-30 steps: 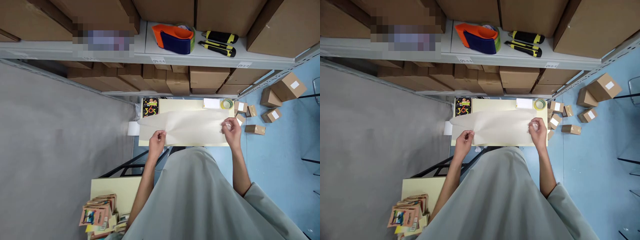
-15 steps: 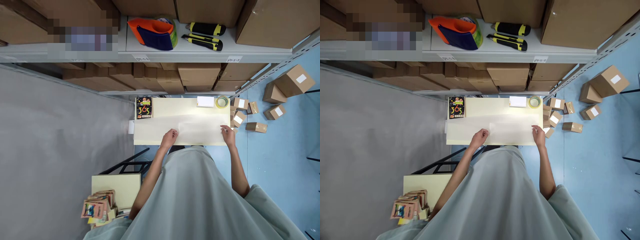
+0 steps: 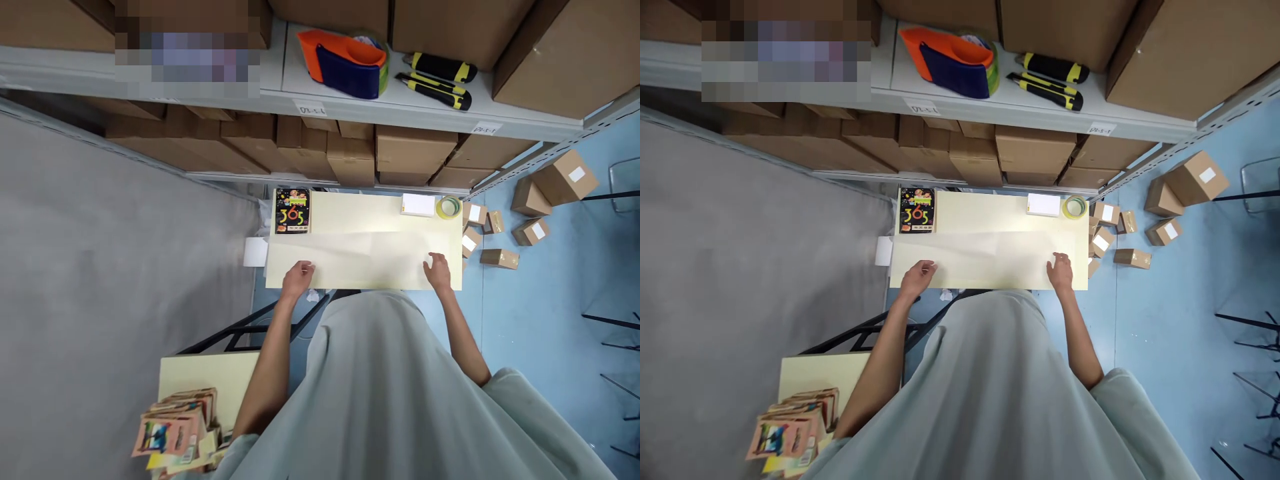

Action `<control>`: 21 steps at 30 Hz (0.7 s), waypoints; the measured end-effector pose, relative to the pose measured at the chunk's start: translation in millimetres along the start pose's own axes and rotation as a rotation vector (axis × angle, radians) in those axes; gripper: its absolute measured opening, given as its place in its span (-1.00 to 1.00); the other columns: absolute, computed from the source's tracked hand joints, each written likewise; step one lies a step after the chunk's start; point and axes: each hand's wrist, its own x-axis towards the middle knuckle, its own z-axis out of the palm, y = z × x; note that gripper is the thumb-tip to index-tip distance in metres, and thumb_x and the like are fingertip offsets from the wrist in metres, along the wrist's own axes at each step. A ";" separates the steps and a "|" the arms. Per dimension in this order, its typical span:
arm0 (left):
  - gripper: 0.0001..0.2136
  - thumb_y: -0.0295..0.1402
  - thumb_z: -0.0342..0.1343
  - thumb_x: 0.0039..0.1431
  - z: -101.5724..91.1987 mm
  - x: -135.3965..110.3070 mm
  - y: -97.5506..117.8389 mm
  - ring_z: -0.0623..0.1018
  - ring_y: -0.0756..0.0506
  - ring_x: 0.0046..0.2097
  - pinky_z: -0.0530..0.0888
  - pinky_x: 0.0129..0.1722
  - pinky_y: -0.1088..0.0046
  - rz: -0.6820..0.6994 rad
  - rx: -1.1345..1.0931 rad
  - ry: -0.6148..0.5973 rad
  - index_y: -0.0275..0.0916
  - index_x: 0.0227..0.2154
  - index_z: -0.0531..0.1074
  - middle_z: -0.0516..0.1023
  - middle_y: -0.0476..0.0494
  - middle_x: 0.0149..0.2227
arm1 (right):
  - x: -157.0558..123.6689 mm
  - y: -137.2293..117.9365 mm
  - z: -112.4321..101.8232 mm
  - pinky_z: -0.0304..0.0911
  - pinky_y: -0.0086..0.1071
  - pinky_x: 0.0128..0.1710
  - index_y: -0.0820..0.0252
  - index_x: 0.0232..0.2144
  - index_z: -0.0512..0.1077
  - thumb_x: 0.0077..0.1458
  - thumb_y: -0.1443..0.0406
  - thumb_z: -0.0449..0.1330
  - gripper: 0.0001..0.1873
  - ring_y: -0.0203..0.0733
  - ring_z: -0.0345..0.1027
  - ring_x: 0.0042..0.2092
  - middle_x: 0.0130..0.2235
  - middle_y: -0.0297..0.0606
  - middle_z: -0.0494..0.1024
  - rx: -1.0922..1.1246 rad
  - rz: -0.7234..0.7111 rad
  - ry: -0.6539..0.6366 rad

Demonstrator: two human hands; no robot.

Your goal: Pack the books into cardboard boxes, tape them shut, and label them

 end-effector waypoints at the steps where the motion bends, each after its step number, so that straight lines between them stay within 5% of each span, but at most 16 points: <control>1: -0.84 -0.21 0.17 0.25 -8.9 9.0 -8.9 0.71 -0.23 -0.10 0.57 -0.03 0.28 -0.016 -0.008 0.026 -0.10 -0.17 0.53 0.75 -0.19 -0.15 | -3.5 -15.2 2.8 0.32 -0.09 0.34 0.27 0.32 0.43 0.42 0.22 0.11 -0.49 0.16 0.37 0.34 0.34 0.12 0.43 -0.001 -0.011 -0.023; 10: -0.70 -0.30 0.11 0.31 -78.6 96.4 -89.7 0.69 -0.27 0.00 0.57 0.11 0.16 -0.099 -0.051 0.166 -0.22 0.06 0.49 0.68 -0.34 0.06 | -28.8 -129.6 48.8 0.41 -0.26 0.19 0.18 0.35 0.41 0.51 0.15 0.11 -0.53 0.03 0.54 0.23 0.29 0.01 0.56 -0.123 0.007 -0.252; 16: -0.52 -0.42 0.12 0.25 -98.8 155.8 -120.6 0.64 -0.35 0.10 0.50 0.24 0.05 -0.044 0.017 0.082 -0.27 0.24 0.45 0.58 -0.46 0.13 | -38.1 -161.6 66.0 0.42 -0.18 0.20 0.26 0.36 0.40 0.48 0.19 0.14 -0.50 0.11 0.55 0.21 0.31 0.14 0.53 -0.195 0.082 -0.245; 21: -0.60 -0.48 0.22 0.08 -101.9 191.9 -126.4 0.56 -0.44 0.22 0.42 0.34 0.03 0.150 0.138 -0.065 -0.25 0.02 0.60 0.59 -0.46 0.09 | -51.1 -176.6 69.2 0.40 -0.19 0.24 0.25 0.39 0.38 0.51 0.17 0.09 -0.48 0.09 0.54 0.23 0.31 0.12 0.53 -0.206 0.094 -0.202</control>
